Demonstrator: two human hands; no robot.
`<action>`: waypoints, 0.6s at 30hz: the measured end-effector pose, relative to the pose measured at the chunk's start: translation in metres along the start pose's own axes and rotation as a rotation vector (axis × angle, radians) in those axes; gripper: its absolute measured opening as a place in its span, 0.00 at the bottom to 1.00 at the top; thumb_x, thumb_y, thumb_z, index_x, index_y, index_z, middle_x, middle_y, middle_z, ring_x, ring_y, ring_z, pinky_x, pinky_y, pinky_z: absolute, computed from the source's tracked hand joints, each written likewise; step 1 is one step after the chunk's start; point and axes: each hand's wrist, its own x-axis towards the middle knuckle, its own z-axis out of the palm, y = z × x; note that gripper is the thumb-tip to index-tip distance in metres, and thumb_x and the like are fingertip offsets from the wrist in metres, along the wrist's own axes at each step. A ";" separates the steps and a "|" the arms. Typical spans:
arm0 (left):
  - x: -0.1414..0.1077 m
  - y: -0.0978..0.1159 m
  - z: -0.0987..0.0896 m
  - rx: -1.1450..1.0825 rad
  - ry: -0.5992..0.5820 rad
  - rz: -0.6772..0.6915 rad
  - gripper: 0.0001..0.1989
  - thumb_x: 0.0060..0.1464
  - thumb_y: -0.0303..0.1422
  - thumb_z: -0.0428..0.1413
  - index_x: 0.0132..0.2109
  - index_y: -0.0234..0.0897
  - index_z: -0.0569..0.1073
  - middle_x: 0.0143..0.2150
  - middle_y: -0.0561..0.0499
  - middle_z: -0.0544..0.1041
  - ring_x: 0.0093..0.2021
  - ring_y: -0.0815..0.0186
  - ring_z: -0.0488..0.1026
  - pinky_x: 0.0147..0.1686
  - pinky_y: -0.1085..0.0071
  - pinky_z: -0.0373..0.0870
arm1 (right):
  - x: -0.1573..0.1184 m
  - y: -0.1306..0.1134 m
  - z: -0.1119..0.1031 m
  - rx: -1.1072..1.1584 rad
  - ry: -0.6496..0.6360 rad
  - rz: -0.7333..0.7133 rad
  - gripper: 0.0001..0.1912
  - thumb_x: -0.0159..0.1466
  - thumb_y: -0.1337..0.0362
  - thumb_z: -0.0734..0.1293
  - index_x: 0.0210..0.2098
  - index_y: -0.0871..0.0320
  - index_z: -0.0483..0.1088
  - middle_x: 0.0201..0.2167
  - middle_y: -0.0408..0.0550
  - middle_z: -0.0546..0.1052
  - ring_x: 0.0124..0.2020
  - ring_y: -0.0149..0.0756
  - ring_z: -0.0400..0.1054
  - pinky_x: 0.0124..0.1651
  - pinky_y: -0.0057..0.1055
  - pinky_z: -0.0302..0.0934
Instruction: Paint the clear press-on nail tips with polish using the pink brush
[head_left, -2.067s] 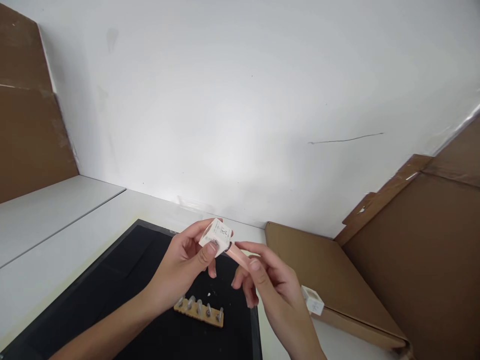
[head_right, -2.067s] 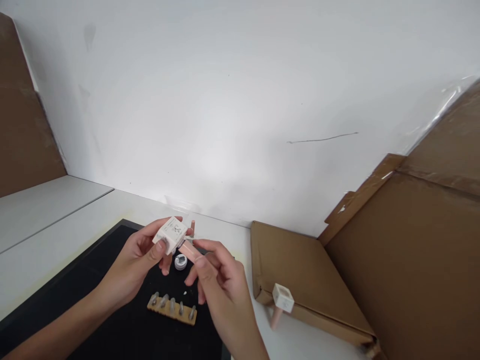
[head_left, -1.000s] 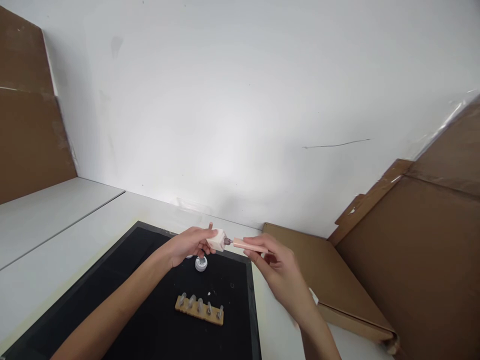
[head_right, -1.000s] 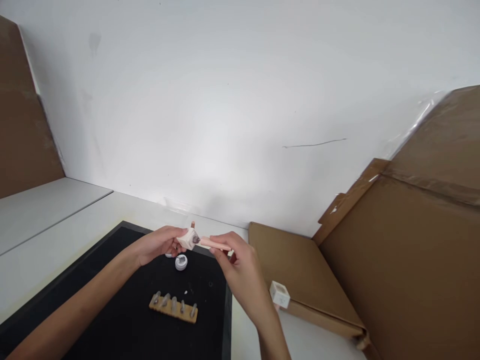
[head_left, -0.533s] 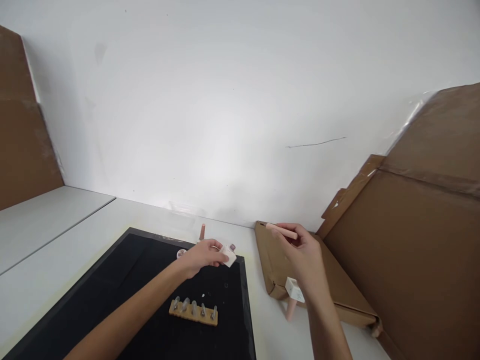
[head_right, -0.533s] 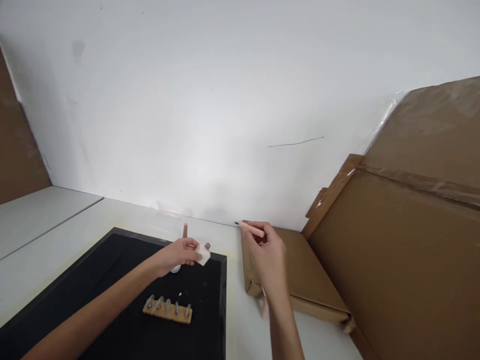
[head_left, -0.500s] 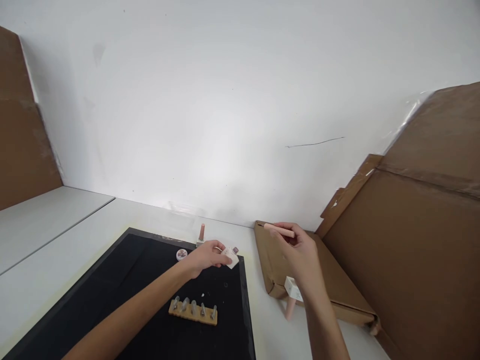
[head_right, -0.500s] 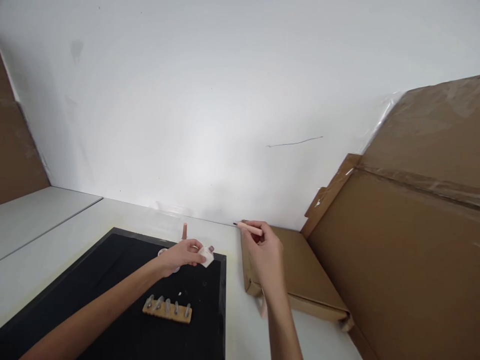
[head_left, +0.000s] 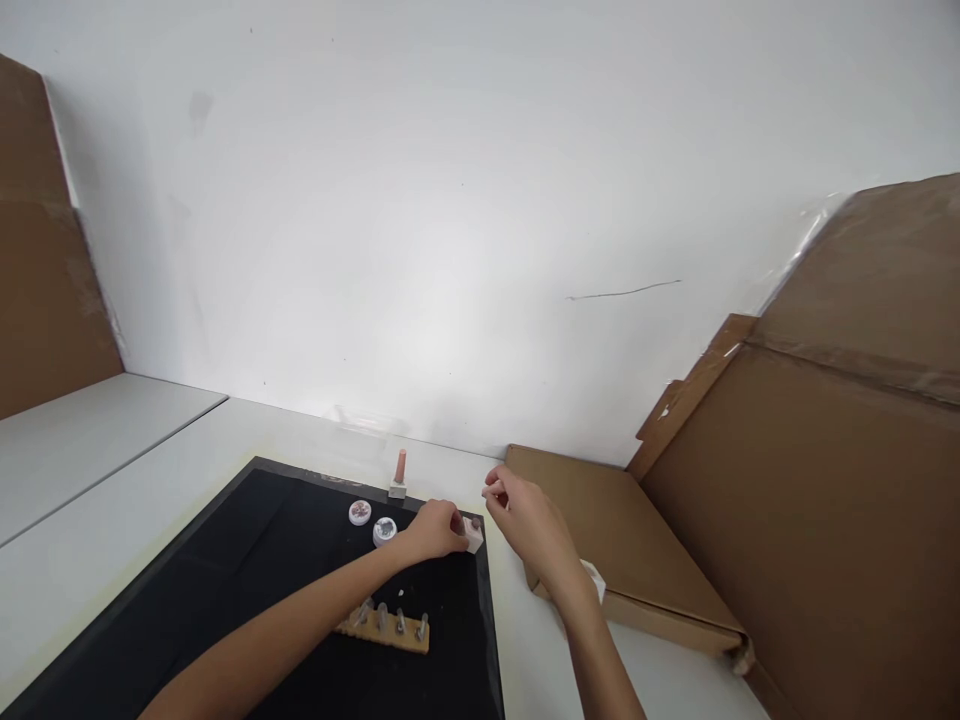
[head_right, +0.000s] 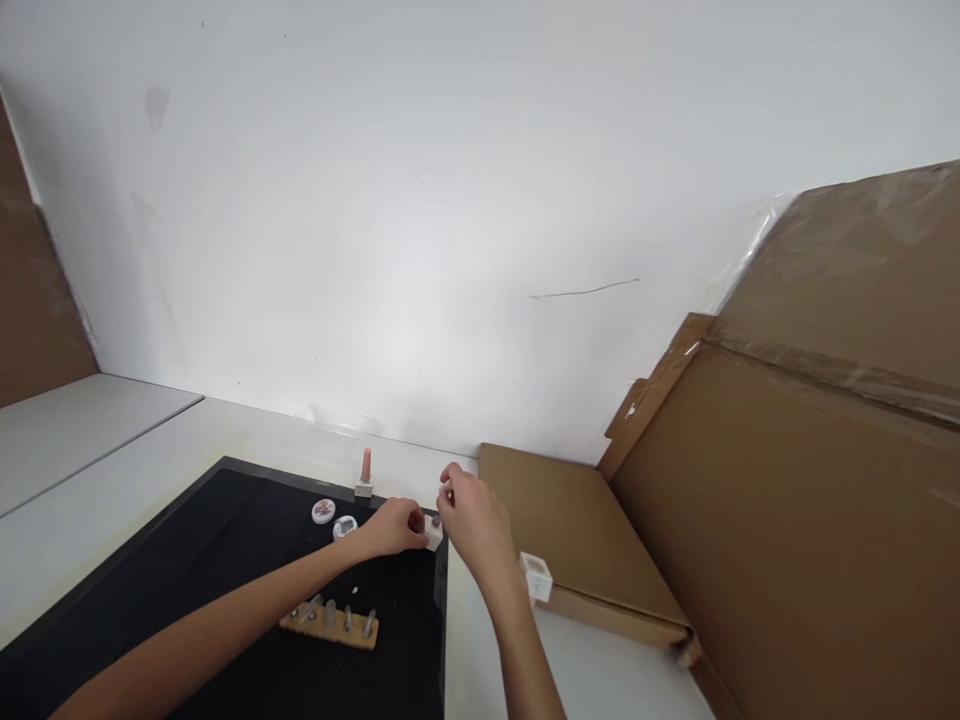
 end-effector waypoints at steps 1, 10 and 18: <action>-0.001 0.000 0.000 0.018 0.004 0.006 0.15 0.60 0.34 0.54 0.53 0.34 0.69 0.52 0.45 0.72 0.46 0.58 0.73 0.44 0.57 0.73 | 0.001 -0.001 0.002 -0.011 -0.004 -0.007 0.10 0.67 0.60 0.62 0.39 0.60 0.70 0.33 0.44 0.74 0.30 0.30 0.69 0.34 0.31 0.67; -0.019 -0.005 -0.022 0.104 0.114 0.066 0.15 0.60 0.34 0.54 0.53 0.35 0.69 0.52 0.44 0.71 0.47 0.58 0.73 0.45 0.57 0.72 | 0.005 -0.009 0.017 0.057 0.074 -0.015 0.11 0.67 0.61 0.62 0.46 0.60 0.68 0.41 0.48 0.74 0.36 0.34 0.71 0.39 0.36 0.68; -0.040 -0.058 -0.090 0.063 0.295 -0.001 0.14 0.61 0.34 0.53 0.52 0.35 0.69 0.52 0.45 0.72 0.46 0.59 0.73 0.44 0.57 0.73 | 0.044 -0.036 0.057 0.130 -0.039 -0.060 0.14 0.67 0.61 0.63 0.50 0.59 0.67 0.47 0.50 0.73 0.42 0.37 0.71 0.43 0.39 0.68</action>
